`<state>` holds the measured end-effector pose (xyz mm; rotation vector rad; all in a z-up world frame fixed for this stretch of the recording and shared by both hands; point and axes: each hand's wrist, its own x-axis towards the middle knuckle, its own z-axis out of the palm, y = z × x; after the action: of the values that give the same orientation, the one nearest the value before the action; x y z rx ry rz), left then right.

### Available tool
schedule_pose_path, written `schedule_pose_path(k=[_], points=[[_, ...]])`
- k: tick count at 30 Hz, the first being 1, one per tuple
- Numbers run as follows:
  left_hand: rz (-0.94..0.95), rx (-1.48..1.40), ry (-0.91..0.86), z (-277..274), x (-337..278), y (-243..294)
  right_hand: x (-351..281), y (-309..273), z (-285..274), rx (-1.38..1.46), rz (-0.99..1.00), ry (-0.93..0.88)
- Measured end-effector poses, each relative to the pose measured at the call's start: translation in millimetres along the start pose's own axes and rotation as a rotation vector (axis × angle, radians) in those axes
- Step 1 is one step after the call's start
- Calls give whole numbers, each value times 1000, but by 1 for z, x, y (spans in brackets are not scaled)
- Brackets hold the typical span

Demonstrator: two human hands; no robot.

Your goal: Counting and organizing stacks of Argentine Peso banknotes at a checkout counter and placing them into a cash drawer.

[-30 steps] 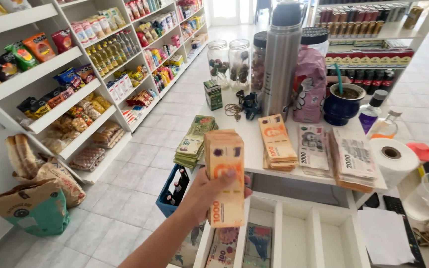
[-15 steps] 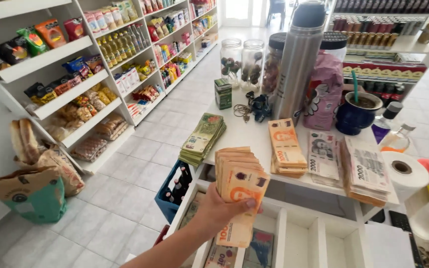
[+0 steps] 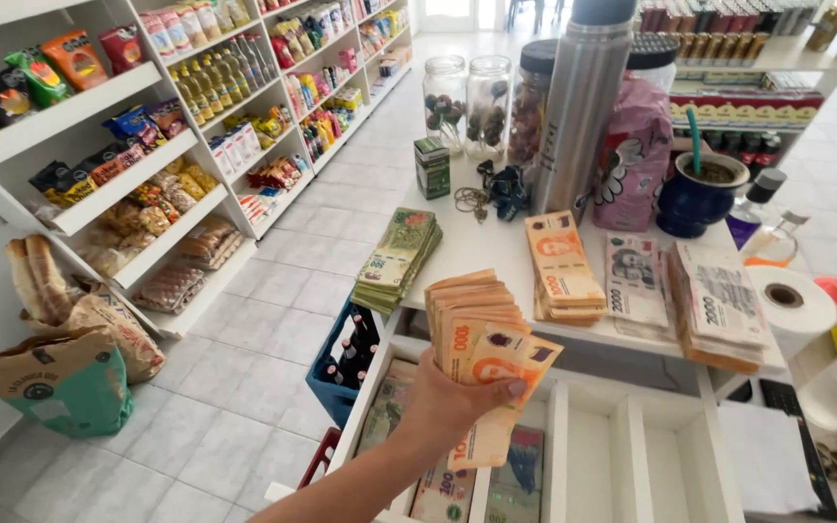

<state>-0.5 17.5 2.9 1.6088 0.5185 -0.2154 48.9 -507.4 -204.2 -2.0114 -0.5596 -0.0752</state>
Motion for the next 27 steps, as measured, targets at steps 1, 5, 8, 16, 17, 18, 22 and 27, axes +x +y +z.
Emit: schedule_pose_path(k=[1, 5, 8, 16, 17, 18, 22, 27], points=[[-6, 8, -6, 5, 1, -3, 21, -31, 22, 9, 11, 9], [190, -104, -136, 25, -1, -3, 114, -187, 127, 61, 107, 3], [312, -153, -201, 34, -6, 2, 164, -240, 175, 321, 140, 45], [234, -624, -176, 20, 18, 5, 194, -232, 150, 351, 98, 220], [276, -506, -144, 17, 24, 1, 193, -231, 152, 387, 105, 119], [316, -388, -111, 15, 30, -4, 193, -229, 155, 423, 113, 19], [213, -263, -28, 20, 22, 0, 195, -217, 198, 573, 232, -115], [188, -202, -39, 20, 37, -13, 194, -193, 212, 420, 34, 117]])
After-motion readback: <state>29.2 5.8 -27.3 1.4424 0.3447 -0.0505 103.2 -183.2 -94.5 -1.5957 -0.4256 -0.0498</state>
